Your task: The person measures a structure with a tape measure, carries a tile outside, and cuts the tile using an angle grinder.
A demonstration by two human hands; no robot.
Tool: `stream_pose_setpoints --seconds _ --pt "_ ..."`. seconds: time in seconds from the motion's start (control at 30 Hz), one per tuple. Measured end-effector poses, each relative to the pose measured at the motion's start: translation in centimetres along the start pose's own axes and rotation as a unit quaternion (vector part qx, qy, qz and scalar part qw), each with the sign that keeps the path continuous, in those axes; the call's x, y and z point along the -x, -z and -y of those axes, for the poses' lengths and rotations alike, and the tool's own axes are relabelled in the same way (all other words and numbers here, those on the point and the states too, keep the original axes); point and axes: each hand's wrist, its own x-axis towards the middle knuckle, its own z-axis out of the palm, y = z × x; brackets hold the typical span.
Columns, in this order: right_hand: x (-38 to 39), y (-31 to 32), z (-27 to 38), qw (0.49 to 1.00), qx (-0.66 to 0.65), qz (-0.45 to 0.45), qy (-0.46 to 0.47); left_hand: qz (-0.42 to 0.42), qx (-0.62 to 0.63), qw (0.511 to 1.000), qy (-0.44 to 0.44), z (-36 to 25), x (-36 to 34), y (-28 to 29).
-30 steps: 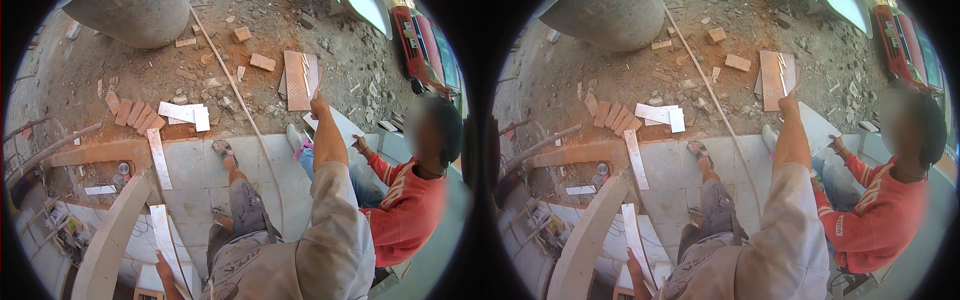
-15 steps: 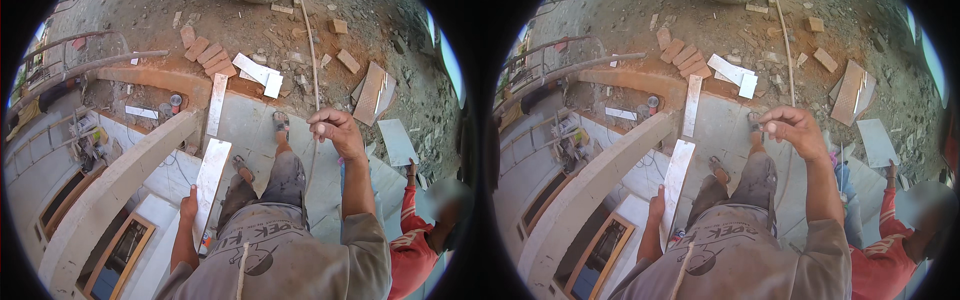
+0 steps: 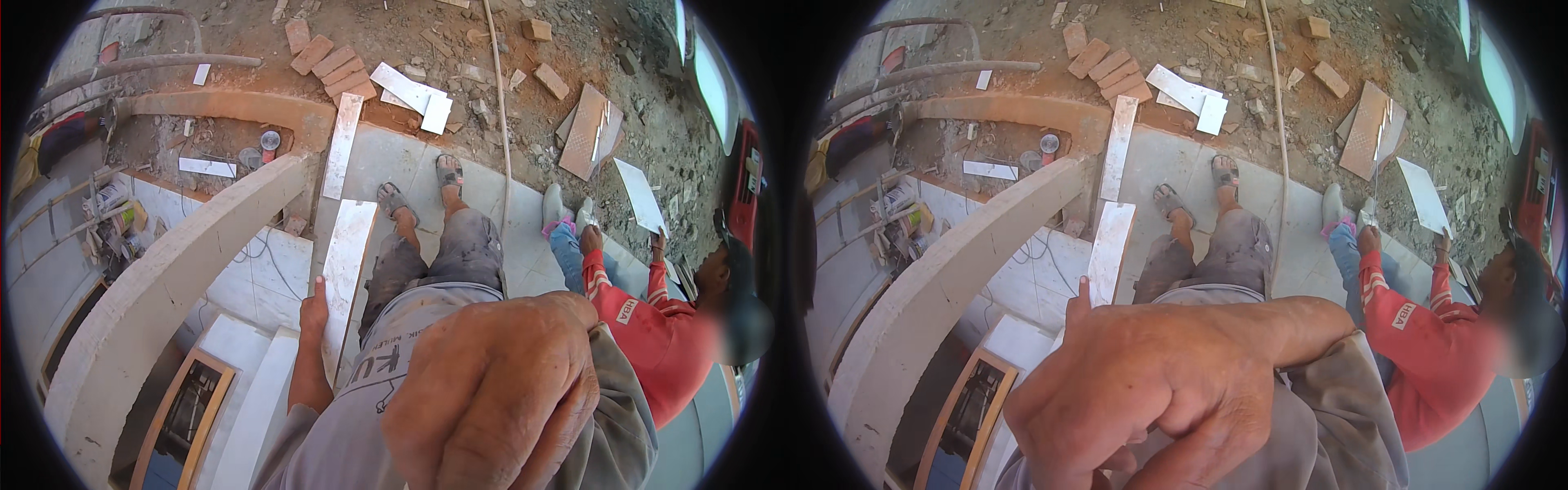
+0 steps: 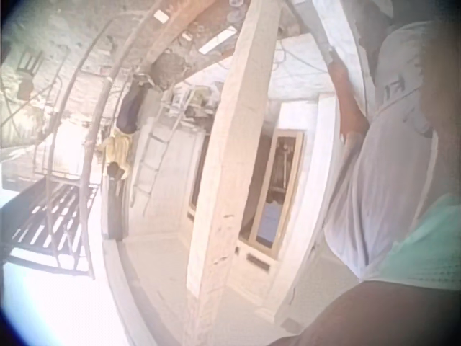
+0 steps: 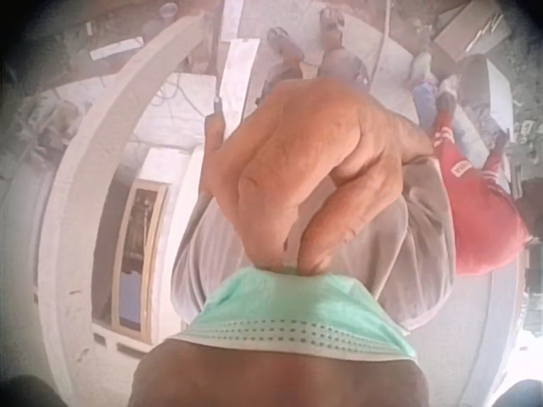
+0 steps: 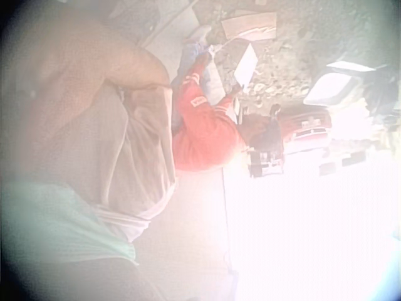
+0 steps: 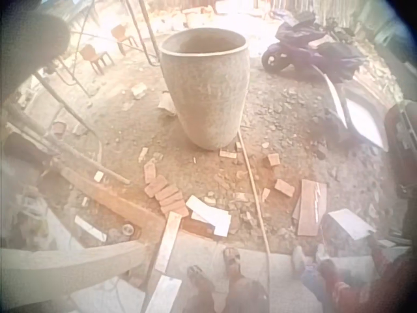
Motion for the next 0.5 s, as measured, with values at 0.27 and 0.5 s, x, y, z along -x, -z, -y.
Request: stream_pose_setpoints --seconds 0.27,0.5 --pt "-3.1 -4.9 -7.1 0.984 0.084 0.102 -0.122 -0.037 0.013 0.999 -0.002 9.6 -4.7 2.2" --pt "1.9 -5.3 -11.8 0.884 0.197 0.264 -0.333 -0.082 0.108 0.991 0.011 16.0 -7.0 0.8"
